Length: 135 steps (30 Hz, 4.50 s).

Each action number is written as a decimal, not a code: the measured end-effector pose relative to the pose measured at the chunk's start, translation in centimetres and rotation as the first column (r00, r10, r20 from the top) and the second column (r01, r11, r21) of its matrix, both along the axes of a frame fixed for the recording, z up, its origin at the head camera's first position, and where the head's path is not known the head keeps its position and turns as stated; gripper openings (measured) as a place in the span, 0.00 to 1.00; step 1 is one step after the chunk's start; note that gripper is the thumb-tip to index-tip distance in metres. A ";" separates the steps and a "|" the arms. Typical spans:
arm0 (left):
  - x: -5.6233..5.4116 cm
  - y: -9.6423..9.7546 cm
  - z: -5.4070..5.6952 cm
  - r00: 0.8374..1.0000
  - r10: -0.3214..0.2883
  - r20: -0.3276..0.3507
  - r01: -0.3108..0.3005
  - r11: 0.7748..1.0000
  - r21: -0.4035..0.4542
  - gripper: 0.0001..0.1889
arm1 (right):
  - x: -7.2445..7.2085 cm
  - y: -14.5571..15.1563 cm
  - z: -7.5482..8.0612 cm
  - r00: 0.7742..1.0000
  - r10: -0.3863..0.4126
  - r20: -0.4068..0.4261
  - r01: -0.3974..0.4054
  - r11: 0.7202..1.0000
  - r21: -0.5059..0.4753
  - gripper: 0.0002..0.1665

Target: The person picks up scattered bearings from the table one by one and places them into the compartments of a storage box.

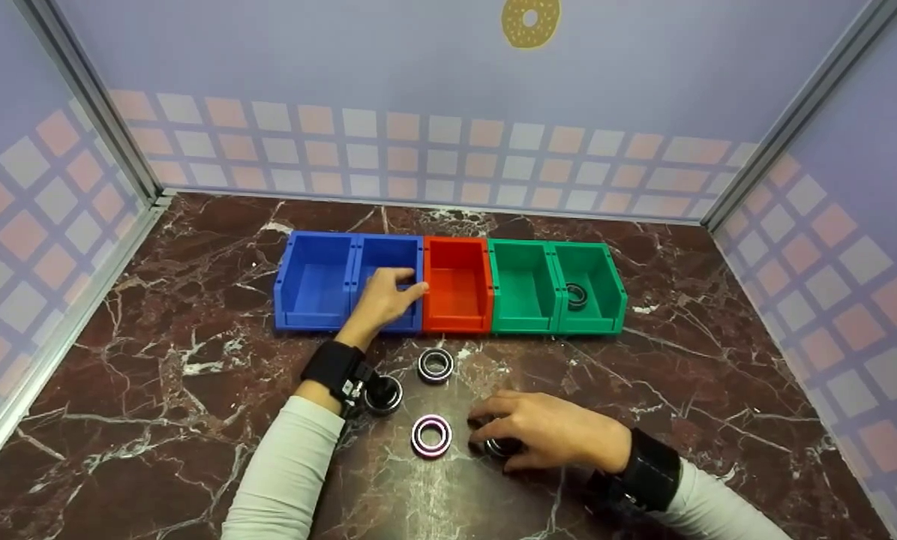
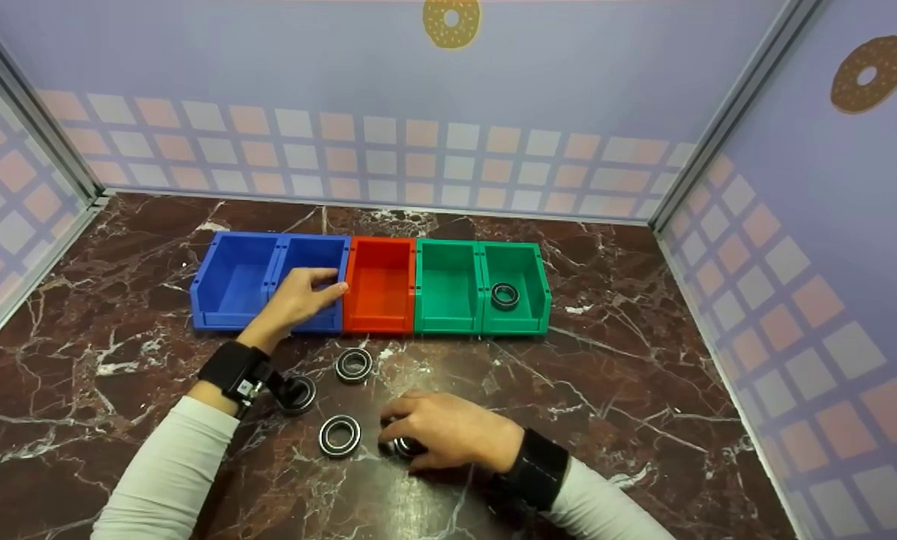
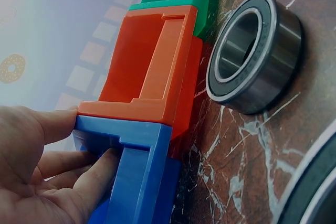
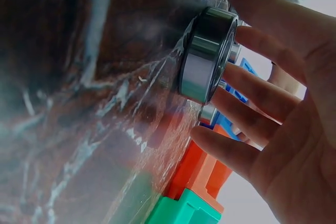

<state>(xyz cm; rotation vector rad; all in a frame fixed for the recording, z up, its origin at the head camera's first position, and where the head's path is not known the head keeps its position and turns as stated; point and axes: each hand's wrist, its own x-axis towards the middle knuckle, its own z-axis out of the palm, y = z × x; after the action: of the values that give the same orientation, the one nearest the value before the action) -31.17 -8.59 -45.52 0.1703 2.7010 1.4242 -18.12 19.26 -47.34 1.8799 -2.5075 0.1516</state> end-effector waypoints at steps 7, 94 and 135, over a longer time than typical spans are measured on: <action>0.0 -0.1 -0.2 1.000 0.015 0.009 -0.015 1.000 0.019 0.30 | 0.1 -0.1 0.1 1.000 0.015 -0.004 -0.015 1.000 0.020 0.32; 0.0 0.1 0.0 1.000 0.010 -0.001 -0.010 1.000 0.012 0.29 | -0.9 0.0 3.1 1.000 -0.010 0.024 0.009 1.000 0.027 0.23; 0.2 0.2 0.0 0.999 0.026 0.026 -0.027 1.000 0.012 0.30 | -3.1 1.3 5.5 0.997 -0.068 -0.024 0.067 0.997 -0.046 0.24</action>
<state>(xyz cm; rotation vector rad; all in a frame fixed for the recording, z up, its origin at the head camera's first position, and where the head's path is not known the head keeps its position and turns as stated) -30.97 -8.44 -45.53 0.1168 2.6846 1.4407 -21.26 20.61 -41.81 1.7670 -2.5251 0.1814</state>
